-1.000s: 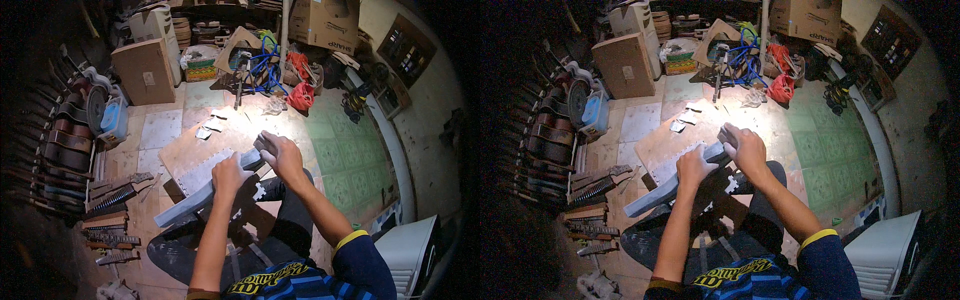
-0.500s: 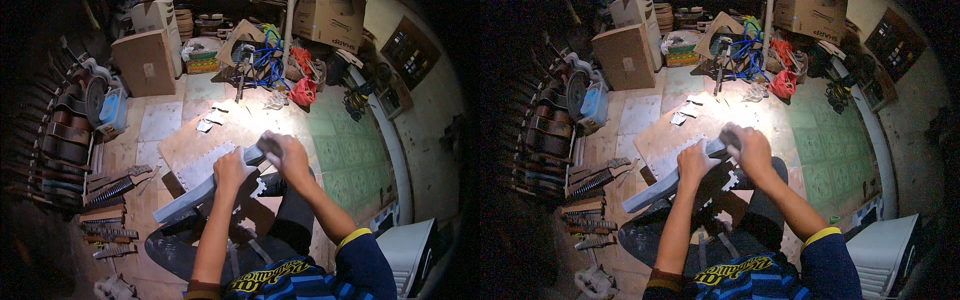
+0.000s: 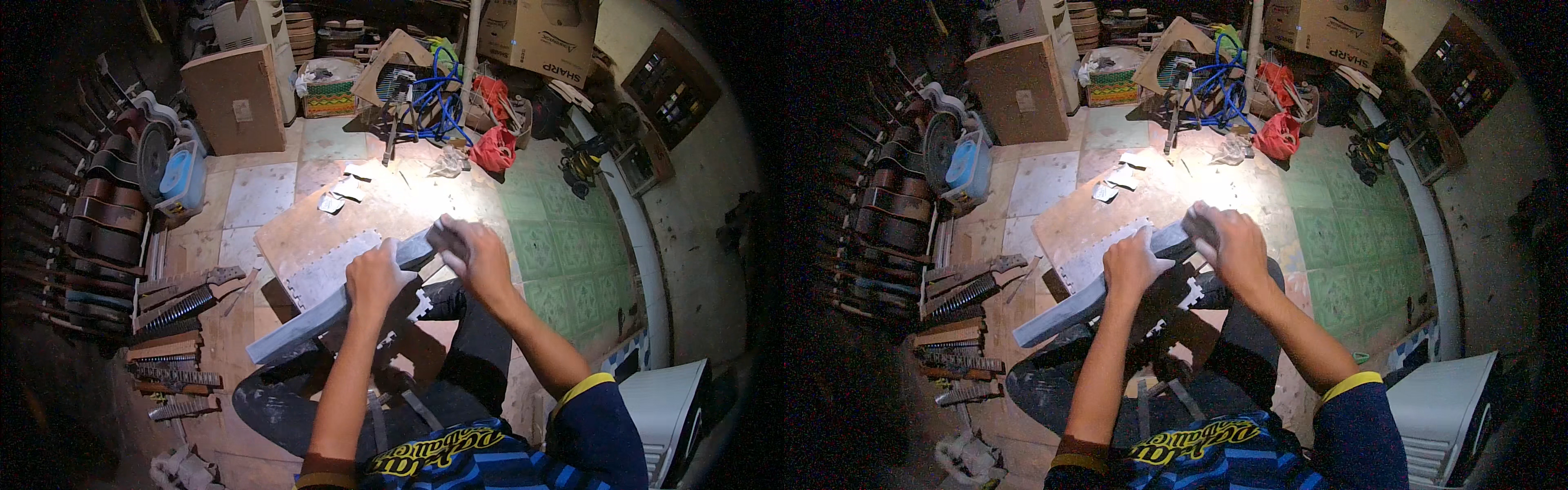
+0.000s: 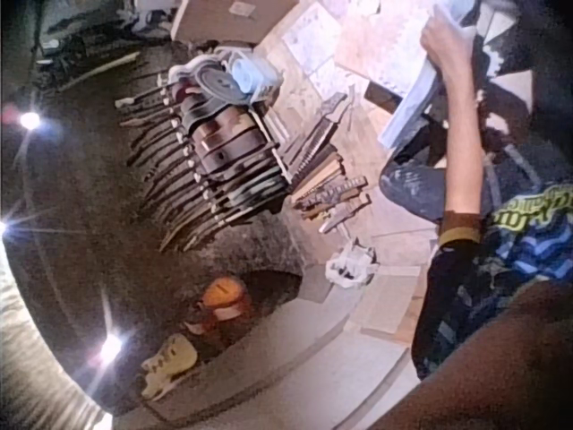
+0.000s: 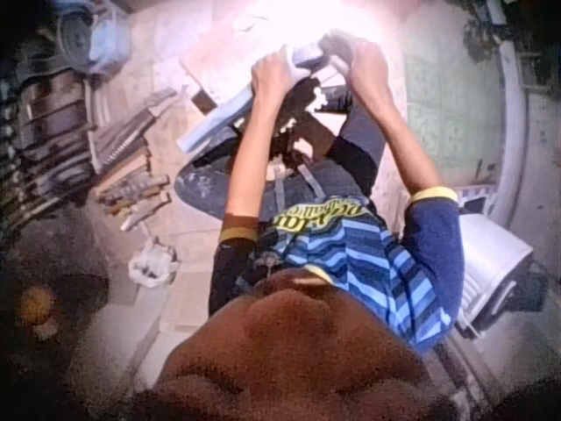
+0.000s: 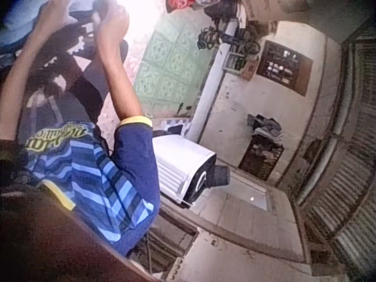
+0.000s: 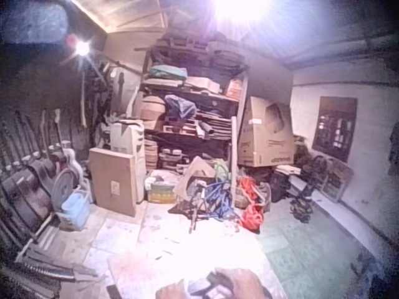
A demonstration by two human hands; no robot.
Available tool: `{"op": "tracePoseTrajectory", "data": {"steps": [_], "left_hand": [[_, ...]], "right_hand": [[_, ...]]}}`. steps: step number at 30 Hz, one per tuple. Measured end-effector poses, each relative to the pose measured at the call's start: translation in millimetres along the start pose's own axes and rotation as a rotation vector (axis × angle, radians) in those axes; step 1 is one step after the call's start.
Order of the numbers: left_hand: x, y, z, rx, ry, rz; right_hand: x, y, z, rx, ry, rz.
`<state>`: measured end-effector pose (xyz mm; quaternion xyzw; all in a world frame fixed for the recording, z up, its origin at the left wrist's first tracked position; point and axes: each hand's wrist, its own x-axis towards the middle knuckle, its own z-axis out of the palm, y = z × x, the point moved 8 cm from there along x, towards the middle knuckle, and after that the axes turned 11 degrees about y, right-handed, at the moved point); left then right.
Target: The person sands the edges and curves of a grey instrument body with a sanding block.
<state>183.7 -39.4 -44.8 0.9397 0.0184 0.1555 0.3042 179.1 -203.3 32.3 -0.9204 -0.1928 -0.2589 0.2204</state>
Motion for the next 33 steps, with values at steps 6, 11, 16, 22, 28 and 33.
{"op": "tracePoseTrajectory", "data": {"steps": [6,11,16,22,28,33], "left_hand": [[-1.2,-10.2,10.0,0.07,0.016,-0.023],[-1.0,-11.0,9.1,0.051,0.002,-0.021],[-3.0,-0.7,2.3,0.003,0.003,0.007],[-7.0,-8.9,10.9,0.077,0.049,0.059],[-5.6,-19.8,14.3,0.081,0.066,-0.04],[-7.8,-12.1,12.2,0.079,0.024,0.02]], "right_hand": [[-5.4,-27.8,-4.5,0.036,0.012,-0.082],[-5.5,-22.3,0.2,-0.062,-0.018,-0.034],[5.1,6.8,2.6,0.088,0.065,0.093],[-4.3,-28.9,-2.0,0.059,0.022,-0.093],[-14.2,-50.3,-3.8,0.038,0.023,-0.186],[-0.4,63.3,29.0,0.34,-0.013,0.438]]}}
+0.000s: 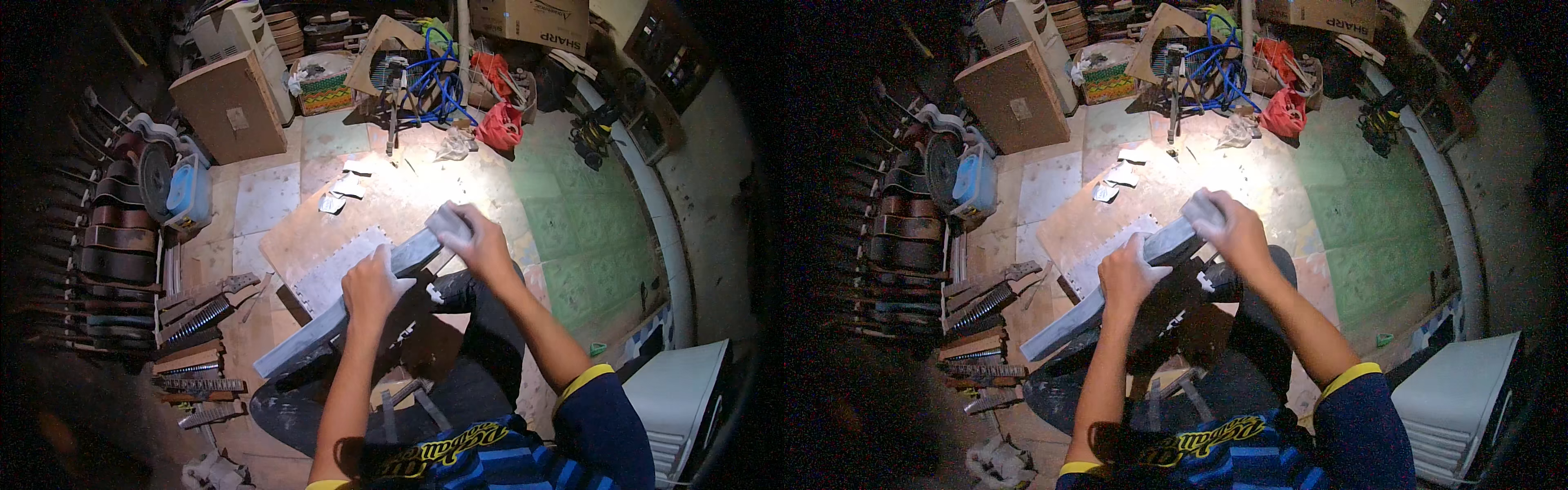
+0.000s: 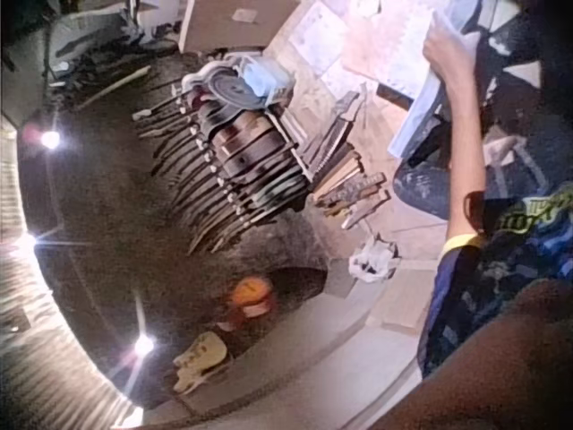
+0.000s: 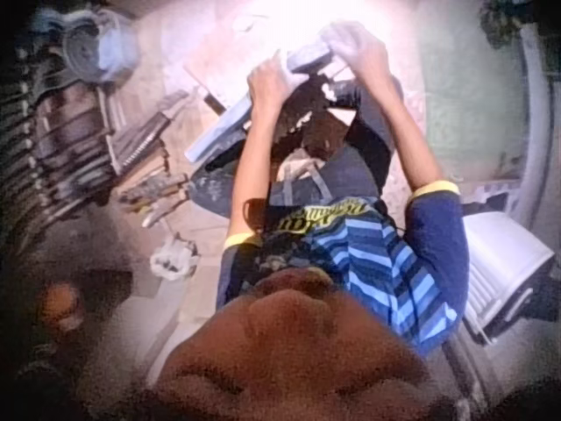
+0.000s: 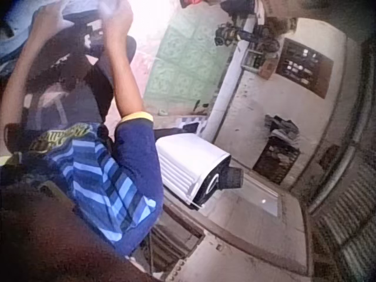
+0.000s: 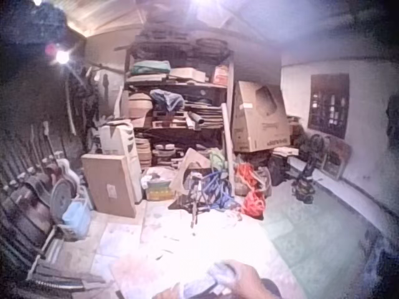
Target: The person sands the edges and curves of a grey instrument body with a sanding block.
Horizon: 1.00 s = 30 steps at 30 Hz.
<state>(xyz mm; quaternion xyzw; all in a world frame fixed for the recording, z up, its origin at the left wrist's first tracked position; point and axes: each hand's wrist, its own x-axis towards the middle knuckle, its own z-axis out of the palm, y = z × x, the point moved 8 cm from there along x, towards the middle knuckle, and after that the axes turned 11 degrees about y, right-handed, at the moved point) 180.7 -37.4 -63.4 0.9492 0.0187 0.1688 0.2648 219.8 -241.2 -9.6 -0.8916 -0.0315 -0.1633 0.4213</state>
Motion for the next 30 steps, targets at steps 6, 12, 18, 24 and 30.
{"op": "tracePoseTrajectory", "data": {"steps": [6,12,18,24,30], "left_hand": [[-0.7,6.1,-13.4,-0.066,0.06,0.029],[-43.4,-40.5,-30.1,0.073,0.224,-0.016],[-81.3,-62.1,-32.4,0.257,0.144,-0.174],[-55.8,20.2,7.4,0.193,0.152,-0.042],[-29.4,101.0,19.9,0.019,0.182,0.358]], "right_hand": [[24.5,117.5,26.0,-0.069,-0.154,0.144],[-0.7,90.6,6.4,0.435,0.202,0.328],[-0.4,44.6,9.3,0.293,0.11,0.13],[-3.9,30.2,1.6,0.16,0.175,0.048],[-8.6,43.0,4.4,0.217,0.144,0.065]]}}
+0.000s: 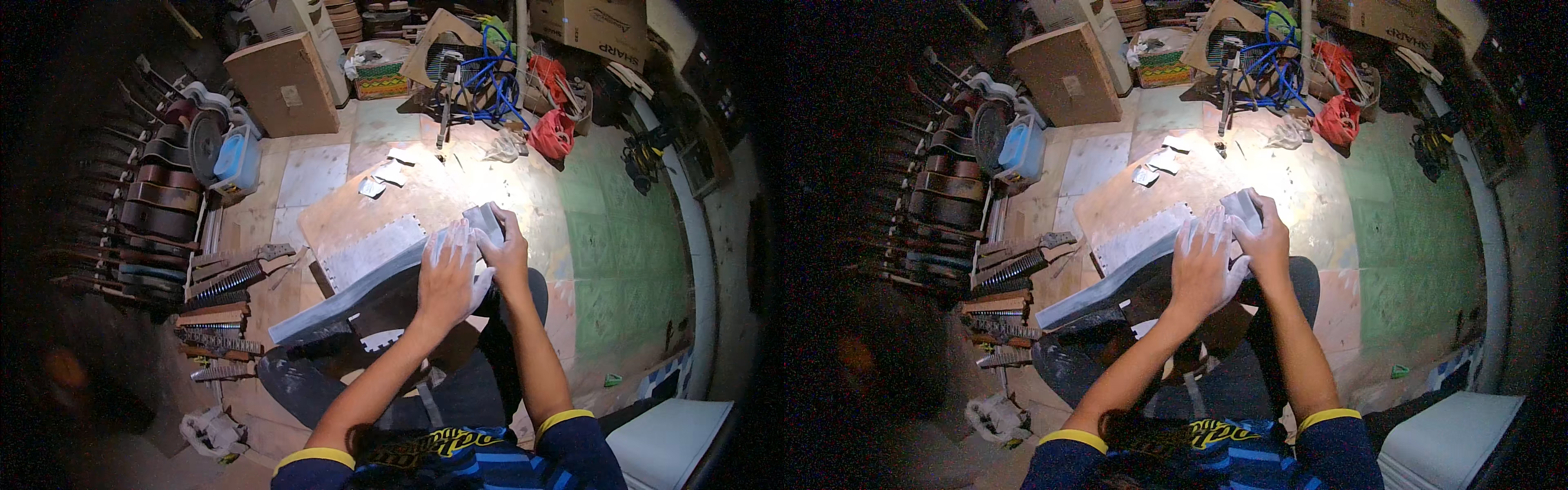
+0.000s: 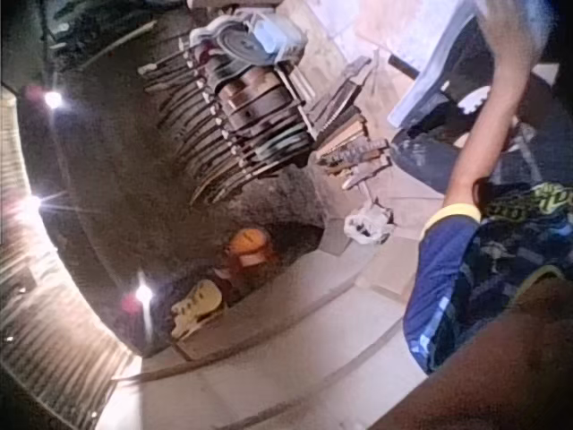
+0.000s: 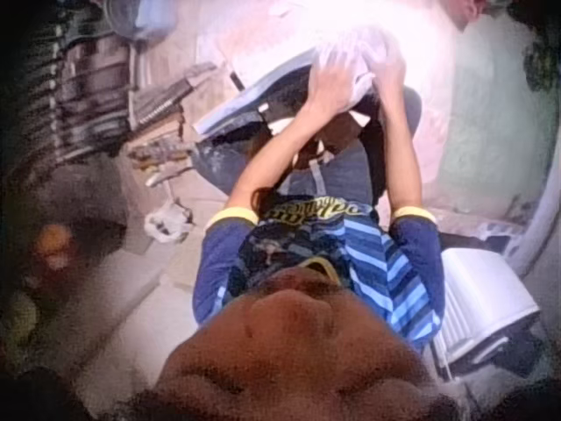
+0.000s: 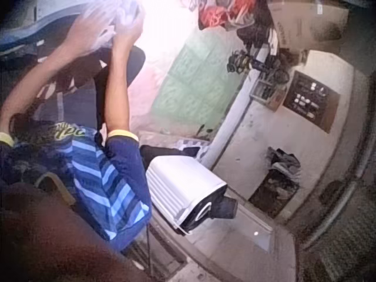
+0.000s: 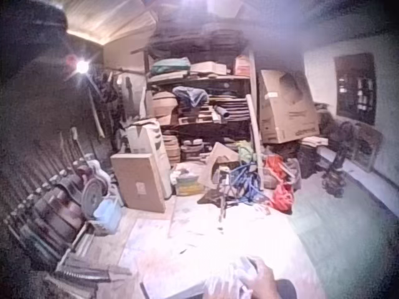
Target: The person sands the edges and curves of a grey instrument body with a sanding block.
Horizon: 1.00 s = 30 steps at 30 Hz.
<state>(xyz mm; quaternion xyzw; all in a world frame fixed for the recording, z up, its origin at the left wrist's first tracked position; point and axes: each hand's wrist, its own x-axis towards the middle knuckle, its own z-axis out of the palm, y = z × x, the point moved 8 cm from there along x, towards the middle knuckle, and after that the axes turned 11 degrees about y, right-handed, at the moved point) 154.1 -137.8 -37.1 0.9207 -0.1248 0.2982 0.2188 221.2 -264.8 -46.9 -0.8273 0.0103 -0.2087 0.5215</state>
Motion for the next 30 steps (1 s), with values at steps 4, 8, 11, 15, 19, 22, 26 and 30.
{"op": "tracePoseTrajectory", "data": {"steps": [4,8,11,15,19,22,26,30], "left_hand": [[-37.2,-14.5,-15.7,0.119,0.133,-0.033],[-97.5,-59.2,-38.8,0.141,0.022,-0.358],[-142.1,-90.5,-58.2,0.244,-0.058,-0.561],[-134.7,-86.6,-60.2,0.222,-0.043,-0.569],[-72.0,-39.1,-46.6,-0.018,0.053,-0.376],[-40.2,-23.4,-40.0,-0.101,0.058,-0.293],[-66.1,-56.5,-43.0,0.029,0.027,-0.332],[-136.9,-121.1,-71.4,0.286,-0.056,-0.423]], "right_hand": [[1.2,-4.9,-2.7,0.027,-0.032,0.025],[-0.6,-4.1,-0.1,0.022,-0.037,0.026],[3.0,-5.6,2.1,0.019,-0.03,0.025],[3.0,-3.7,-1.9,-0.015,0.016,-0.013],[-0.7,-3.4,-0.7,-0.025,0.015,0.01],[2.1,-3.1,-0.8,-0.04,-0.014,0.015],[3.4,2.2,2.6,-0.043,-0.034,0.042],[2.4,1.2,4.1,-0.009,-0.02,0.05]]}}
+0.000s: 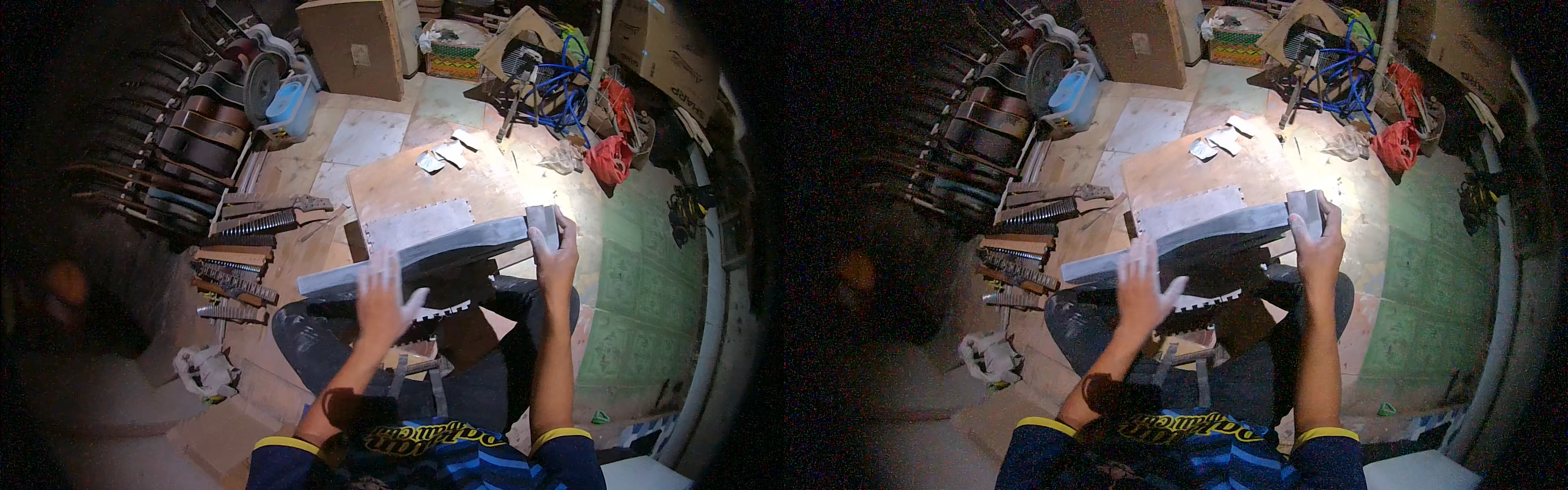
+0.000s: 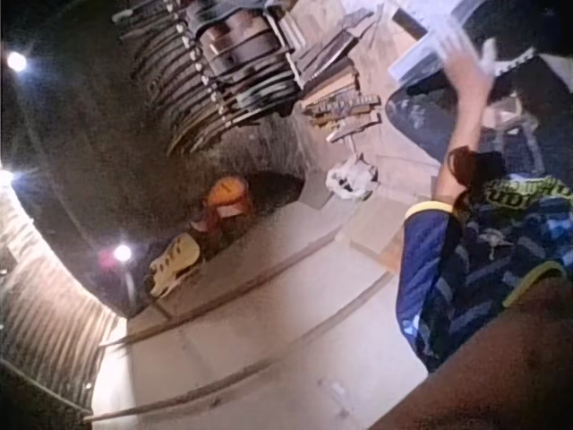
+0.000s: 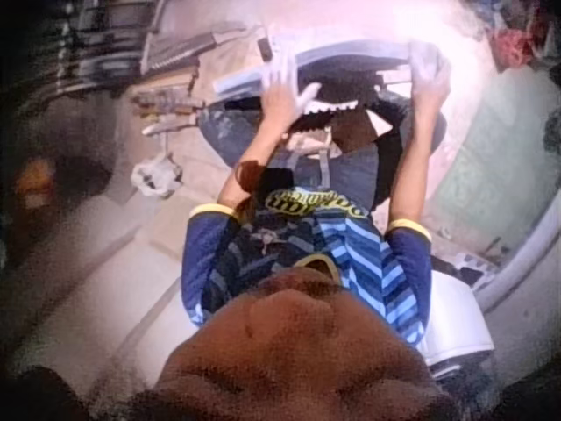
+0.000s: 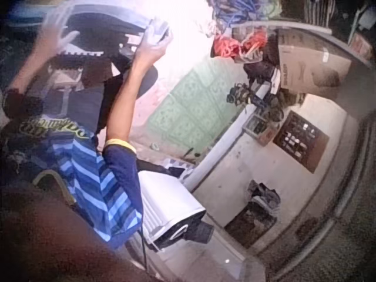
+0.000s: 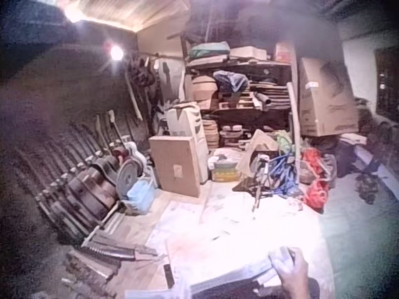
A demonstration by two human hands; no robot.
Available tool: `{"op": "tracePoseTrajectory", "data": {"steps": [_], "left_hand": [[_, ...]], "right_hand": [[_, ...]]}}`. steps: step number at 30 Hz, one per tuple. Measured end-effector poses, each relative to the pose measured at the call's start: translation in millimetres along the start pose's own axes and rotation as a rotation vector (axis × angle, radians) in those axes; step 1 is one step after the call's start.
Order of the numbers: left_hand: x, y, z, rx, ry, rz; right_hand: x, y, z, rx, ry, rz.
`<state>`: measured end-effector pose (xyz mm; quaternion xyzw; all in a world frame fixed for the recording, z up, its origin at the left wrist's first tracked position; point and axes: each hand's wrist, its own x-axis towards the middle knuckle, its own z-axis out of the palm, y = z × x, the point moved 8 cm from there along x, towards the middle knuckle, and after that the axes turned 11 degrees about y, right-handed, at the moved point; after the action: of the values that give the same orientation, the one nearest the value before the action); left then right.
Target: The person sands the edges and curves of a grey instrument body with a sanding block.
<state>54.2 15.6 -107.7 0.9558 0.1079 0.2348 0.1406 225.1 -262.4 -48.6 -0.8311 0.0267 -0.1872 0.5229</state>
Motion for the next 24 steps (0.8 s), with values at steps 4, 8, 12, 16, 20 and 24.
{"op": "tracePoseTrajectory", "data": {"steps": [4,8,12,16,20,24], "left_hand": [[-14.9,-59.0,-41.7,0.239,-0.015,-0.033],[-7.6,-79.0,-61.3,0.215,0.04,-0.175],[-3.6,-33.8,-23.3,0.242,-0.039,-0.168],[16.5,45.2,-1.2,-0.163,0.023,-0.101],[54.3,104.7,2.8,-0.211,0.069,0.083],[97.8,134.3,-6.5,-0.188,0.126,0.199]], "right_hand": [[-0.1,2.3,-2.1,-0.01,0.013,-0.029],[-0.9,4.8,-5.3,0.018,0.029,0.016],[-1.7,-1.1,-4.6,0.009,0.049,-0.023],[-3.6,-0.3,-4.9,0.058,0.049,0.008],[0.0,13.8,-6.3,0.105,0.069,-0.016],[19.2,61.8,10.3,0.482,-0.071,0.403]]}}
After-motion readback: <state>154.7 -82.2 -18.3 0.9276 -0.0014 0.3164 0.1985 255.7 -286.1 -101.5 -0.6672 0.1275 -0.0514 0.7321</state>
